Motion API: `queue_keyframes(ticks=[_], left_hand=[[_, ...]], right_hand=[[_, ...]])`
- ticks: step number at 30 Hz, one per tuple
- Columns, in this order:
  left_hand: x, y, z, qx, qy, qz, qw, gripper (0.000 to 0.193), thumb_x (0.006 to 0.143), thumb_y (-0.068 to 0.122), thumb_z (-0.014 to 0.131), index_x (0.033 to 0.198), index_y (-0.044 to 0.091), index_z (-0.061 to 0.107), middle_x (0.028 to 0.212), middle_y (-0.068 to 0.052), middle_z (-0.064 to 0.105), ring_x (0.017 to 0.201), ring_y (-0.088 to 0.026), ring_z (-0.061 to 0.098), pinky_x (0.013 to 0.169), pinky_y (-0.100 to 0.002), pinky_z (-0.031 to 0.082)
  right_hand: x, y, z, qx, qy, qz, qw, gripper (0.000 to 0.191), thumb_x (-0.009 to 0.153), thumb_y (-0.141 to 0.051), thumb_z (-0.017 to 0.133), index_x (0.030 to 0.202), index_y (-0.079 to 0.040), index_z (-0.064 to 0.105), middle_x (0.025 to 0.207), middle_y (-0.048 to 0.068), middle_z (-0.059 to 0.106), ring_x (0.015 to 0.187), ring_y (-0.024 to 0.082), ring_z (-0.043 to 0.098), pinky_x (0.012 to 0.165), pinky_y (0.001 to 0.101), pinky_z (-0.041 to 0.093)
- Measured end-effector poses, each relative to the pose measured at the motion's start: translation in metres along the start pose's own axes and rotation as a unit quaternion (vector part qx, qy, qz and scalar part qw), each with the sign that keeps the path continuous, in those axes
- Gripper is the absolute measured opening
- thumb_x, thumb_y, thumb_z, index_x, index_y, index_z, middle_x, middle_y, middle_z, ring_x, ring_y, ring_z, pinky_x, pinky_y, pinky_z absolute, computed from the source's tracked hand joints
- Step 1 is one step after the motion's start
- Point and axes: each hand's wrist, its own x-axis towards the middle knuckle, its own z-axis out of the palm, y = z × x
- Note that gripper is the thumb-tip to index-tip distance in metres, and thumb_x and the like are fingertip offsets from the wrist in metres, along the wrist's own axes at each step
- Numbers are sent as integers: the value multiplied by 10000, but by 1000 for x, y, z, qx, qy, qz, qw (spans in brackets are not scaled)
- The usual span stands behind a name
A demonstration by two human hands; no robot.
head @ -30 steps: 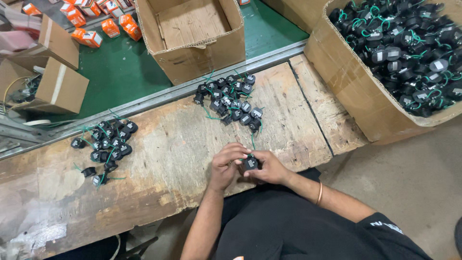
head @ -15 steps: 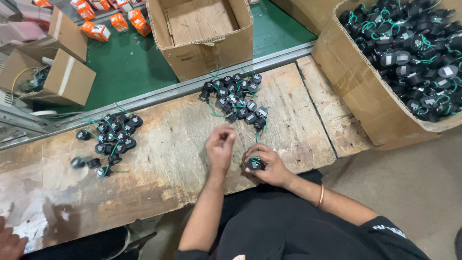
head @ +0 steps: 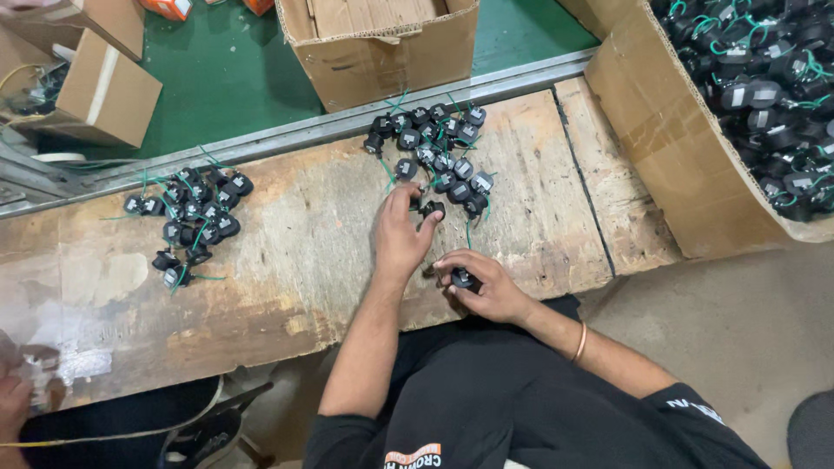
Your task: The person picks up black power adapters with green cords from a wooden workbench, wraps and secures each cord around its unit by hand, and places the finished adapters in a pile on the bench, working through them one at a time.
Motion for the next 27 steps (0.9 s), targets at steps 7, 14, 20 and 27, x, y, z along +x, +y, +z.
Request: queue_keyframes(ticks=[7,14,20,27], left_hand=[[0,-5,-11,43,-2,7,999,234,759,151,847,975,92,781,1086,-95,724,976,-309,702,818,-407,555],[-10,-44,-11,-218,151,-64,962,282,961,49,694,1242,66,716,1121,-99,783,1024,-171,738,915,-309,601],[-31,-11,5,-265,-47,85,959,444,925,14,663,1358,99,603,1074,-50,791,1011,-198,745,922,-318,588],[-24,9,-6,-169,29,206,963,307,813,-74,751,1070,93,744,995,-68,764,947,-251,721,863,-366,578]], right_hand=[[-2,2,-1,2,29,17,999,351,869,9,697,1210,-49,636,1097,83,675,976,188,698,915,341,557],[-10,16,3,68,67,73,993,472,881,48,688,1329,-48,572,1165,84,650,1036,173,672,928,326,567],[-7,20,5,190,107,148,965,828,845,41,709,1523,-96,252,1290,16,526,1216,115,544,1013,321,506],[-8,21,1,-20,52,41,998,317,886,-81,751,1180,-47,638,1016,78,677,944,192,675,881,313,544]])
